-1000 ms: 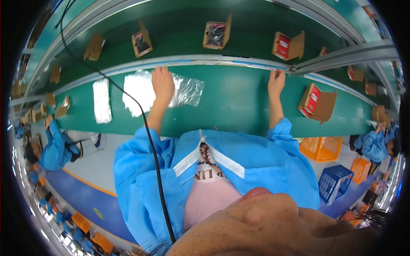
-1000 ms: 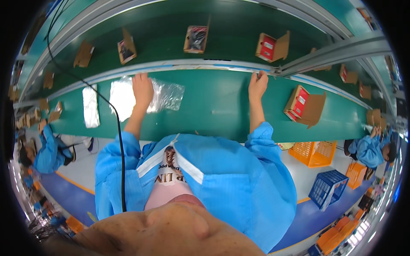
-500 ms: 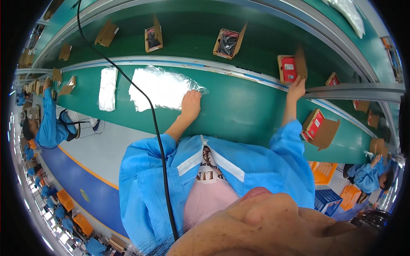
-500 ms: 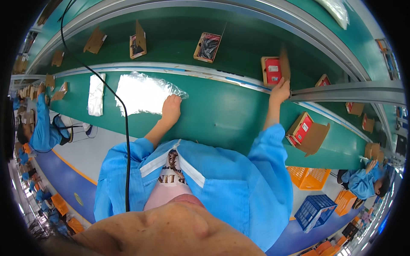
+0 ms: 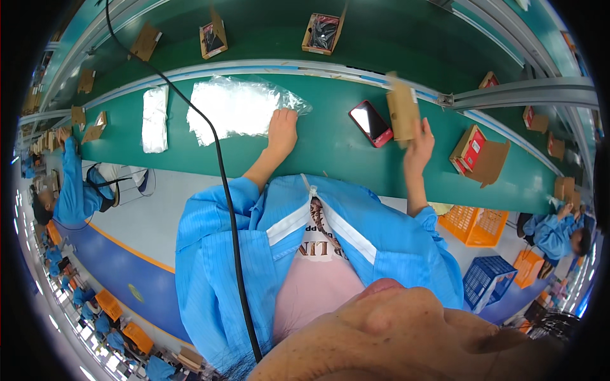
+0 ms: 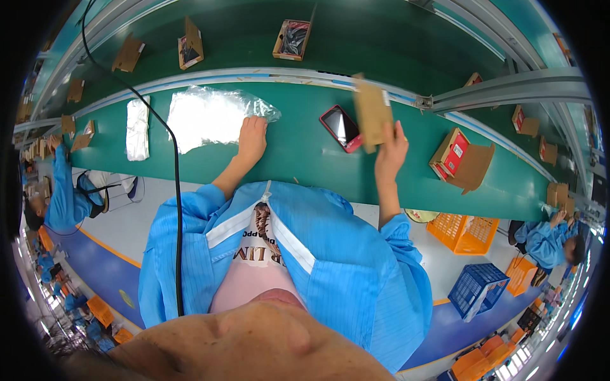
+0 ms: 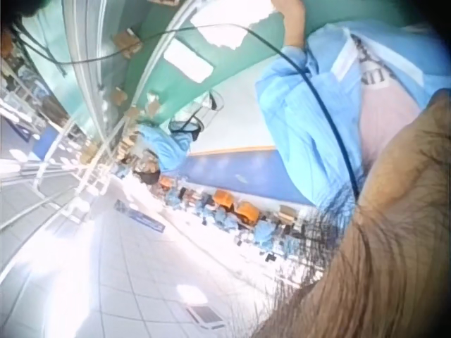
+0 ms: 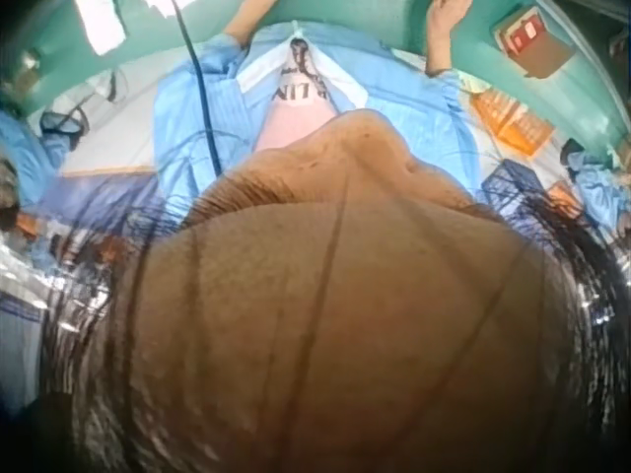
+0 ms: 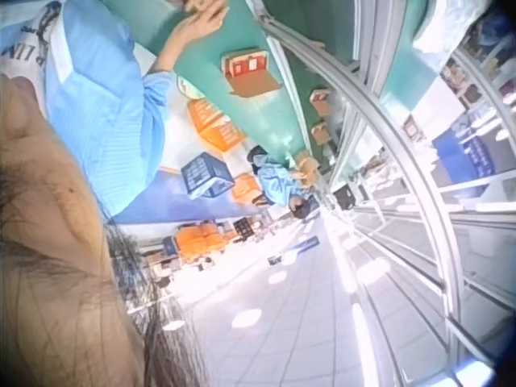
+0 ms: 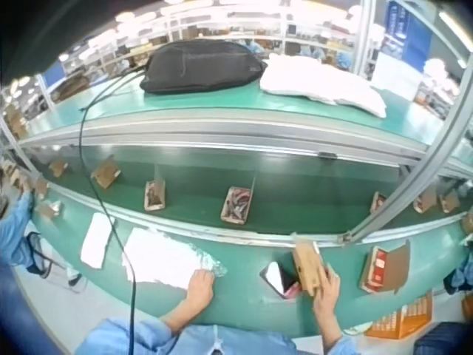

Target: The person packs smartphones by inserting each phone into a plastic sleeve, placing the bagged phone into a cardboard box, and setting the box onto the conveyor belt.

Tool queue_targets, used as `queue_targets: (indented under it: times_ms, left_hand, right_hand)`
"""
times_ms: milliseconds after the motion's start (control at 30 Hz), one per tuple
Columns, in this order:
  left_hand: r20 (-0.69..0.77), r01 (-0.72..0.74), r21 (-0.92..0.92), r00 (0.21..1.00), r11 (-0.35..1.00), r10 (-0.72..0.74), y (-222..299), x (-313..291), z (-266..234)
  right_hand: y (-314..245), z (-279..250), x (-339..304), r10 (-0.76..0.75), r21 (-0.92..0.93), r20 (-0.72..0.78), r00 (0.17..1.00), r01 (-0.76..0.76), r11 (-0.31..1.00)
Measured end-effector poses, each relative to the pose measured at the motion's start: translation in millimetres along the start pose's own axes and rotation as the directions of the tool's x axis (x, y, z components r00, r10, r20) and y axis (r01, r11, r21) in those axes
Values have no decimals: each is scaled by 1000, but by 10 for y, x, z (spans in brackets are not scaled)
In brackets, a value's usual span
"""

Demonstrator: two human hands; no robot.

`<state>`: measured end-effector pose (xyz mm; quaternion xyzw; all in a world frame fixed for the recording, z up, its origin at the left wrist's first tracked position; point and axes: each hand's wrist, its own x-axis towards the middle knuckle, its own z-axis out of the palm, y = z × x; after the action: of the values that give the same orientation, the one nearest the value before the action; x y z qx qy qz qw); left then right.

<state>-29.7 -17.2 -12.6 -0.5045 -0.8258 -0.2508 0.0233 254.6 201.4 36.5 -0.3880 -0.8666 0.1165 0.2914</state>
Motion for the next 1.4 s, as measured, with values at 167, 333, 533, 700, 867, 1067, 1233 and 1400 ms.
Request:
queue_targets:
  times_ms: [167, 333, 533, 700, 867, 1067, 1233, 1400]
  left_hand:
    - [-90, 60, -47, 994, 997, -64, 9, -117, -113]
    - [106, 251, 41, 961, 967, -254, 13, -268, 18]
    - [71, 153, -1, 986, 988, -152, 152, -334, 110]
    - [-83, 62, 26, 995, 998, -60, -2, -349, 117]
    - [-116, 26, 99, 993, 995, -15, 7, -359, -39]
    - [-210, -18, 95, 977, 995, 37, 78, -382, 29]
    - [-53, 109, -222, 991, 969, -123, 117, -400, 112]
    - [64, 209, -217, 978, 954, -200, -178, -274, 199]
  right_hand:
    - [370, 49, -162, 675, 428, 186, 714, -677, 599]
    - [133, -264, -164, 247, -80, 770, 588, -295, 952]
    - [-551, 479, 55, -164, -116, 418, 893, 231, 966]
    - [-826, 839, 473, -91, -205, 700, 708, 321, 924]
    - [-500, 890, 714, -118, -123, 617, 778, 244, 962]
    - [-735, 160, 763, 130, 25, 774, 620, -236, 972]
    - [-441, 77, 211, 162, 352, 814, 558, -696, 626]
    - [-1096, 110, 0, 21, 690, 703, 711, -689, 223]
